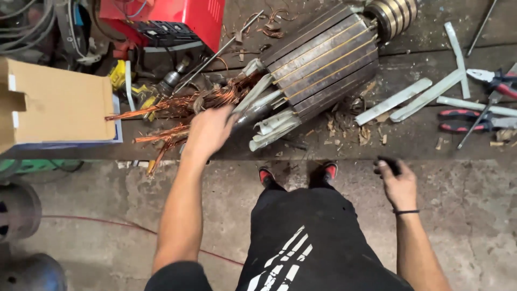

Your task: Extracting copper wire windings from an electric motor stator using hands, a hammer, and pliers.

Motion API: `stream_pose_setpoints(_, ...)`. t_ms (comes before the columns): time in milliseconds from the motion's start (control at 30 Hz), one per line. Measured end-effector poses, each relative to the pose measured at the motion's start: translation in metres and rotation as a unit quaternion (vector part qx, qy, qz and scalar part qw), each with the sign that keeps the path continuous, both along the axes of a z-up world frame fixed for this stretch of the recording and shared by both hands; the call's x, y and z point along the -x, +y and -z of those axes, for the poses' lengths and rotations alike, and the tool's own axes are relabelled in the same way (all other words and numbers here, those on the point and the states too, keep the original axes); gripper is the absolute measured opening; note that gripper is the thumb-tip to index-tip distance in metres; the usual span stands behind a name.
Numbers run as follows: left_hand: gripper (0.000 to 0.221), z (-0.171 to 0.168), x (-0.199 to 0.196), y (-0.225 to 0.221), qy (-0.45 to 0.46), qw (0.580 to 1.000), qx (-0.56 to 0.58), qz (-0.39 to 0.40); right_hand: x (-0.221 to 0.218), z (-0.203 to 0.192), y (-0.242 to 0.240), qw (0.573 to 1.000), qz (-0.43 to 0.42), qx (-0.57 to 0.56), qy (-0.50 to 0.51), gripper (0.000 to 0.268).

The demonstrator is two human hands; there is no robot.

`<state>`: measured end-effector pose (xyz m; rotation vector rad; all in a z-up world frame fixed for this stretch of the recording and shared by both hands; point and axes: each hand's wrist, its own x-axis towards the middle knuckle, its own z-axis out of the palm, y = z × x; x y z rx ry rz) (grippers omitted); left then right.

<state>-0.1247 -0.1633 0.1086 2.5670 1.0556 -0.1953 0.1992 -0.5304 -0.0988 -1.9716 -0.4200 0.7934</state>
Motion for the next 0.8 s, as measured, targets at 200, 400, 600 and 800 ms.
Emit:
stream_pose_setpoints(200,0.035,-0.044,0.119,-0.039,0.190,0.974,0.006,-0.125,0.081,-0.072,0.046,0.971,-0.182,0.114,-0.104,0.034)
stream_pose_setpoints(400,0.053,-0.073,0.018,-0.100,-0.023,0.978,0.177,-0.107,0.138,-0.102,0.063,0.939,-0.326,-0.093,0.058,0.052)
stream_pose_setpoints(600,0.082,-0.035,-0.066,-0.138,-0.089,0.972,0.102,0.191,0.091,-0.055,0.069,0.996,0.037,-0.067,0.039,0.039)
stream_pose_setpoints(800,0.053,-0.005,-0.063,-0.035,-0.196,0.973,-0.105,0.057,-0.057,-0.060,0.081,0.983,0.123,-0.135,0.011,0.039)
